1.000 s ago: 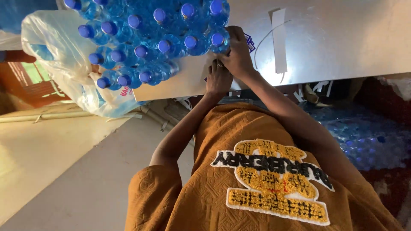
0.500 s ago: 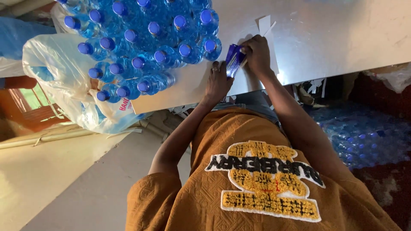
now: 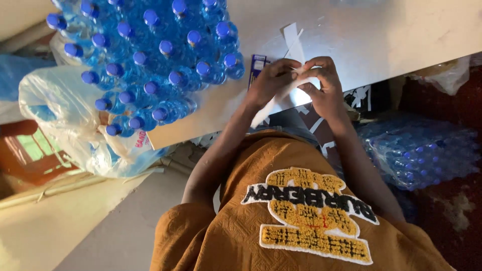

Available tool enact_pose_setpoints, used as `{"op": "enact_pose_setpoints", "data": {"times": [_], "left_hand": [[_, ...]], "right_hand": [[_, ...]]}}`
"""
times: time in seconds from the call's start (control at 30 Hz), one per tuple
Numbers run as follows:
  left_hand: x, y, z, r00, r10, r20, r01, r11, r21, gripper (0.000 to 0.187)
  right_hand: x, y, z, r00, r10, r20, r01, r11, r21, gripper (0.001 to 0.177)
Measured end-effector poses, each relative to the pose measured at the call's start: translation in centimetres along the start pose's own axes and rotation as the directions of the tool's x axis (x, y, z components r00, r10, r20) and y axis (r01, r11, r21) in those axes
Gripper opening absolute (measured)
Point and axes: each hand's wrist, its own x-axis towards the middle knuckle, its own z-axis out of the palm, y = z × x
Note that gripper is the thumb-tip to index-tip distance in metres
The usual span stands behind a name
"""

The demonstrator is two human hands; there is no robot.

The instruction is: Manually applying labels to plastic water bottles by wrapping them around the bottle body.

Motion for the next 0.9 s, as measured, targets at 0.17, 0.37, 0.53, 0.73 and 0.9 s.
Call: {"op": "enact_pose_setpoints", "data": {"times": [0.17, 0.37, 0.53, 0.73, 0.9], "left_hand": [[0.7, 0.6, 1.2, 0.972, 0.088, -0.216, -0.113, 0.988, -0.109, 0.032], [-2.2, 3.8, 3.7, 0.967, 0.211, -0.145, -0.195, 0.974, 0.117, 0.035], [-5.2, 5.3, 6.9, 0.973, 0.152, -0.172, -0.123, 0.978, 0.168, 0.037], [-4.8, 1.9, 9.8, 0.973, 0.07, -0.22, -0.087, 0.994, -0.068, 0.028], [-1.3, -5.7, 7.5, 0.975, 0.071, -0.212, -0.007, 0.958, 0.288, 0.027]], "right_hand": [[-1.7, -1.3, 2.2, 0.915, 0.328, -0.234, -0.24, 0.91, 0.339, 0.024], [-2.2, -3.0, 3.2, 0.878, 0.383, -0.287, -0.324, 0.917, 0.233, 0.021], [-4.8, -0.5, 3.6, 0.899, 0.246, -0.361, -0.202, 0.967, 0.155, 0.029], [-8.5, -0.6, 2.8, 0.806, 0.289, -0.516, -0.188, 0.952, 0.24, 0.027], [-12.7, -1.8, -4.2, 0.659, 0.435, -0.614, 0.07, 0.777, 0.626, 0.012]]}}
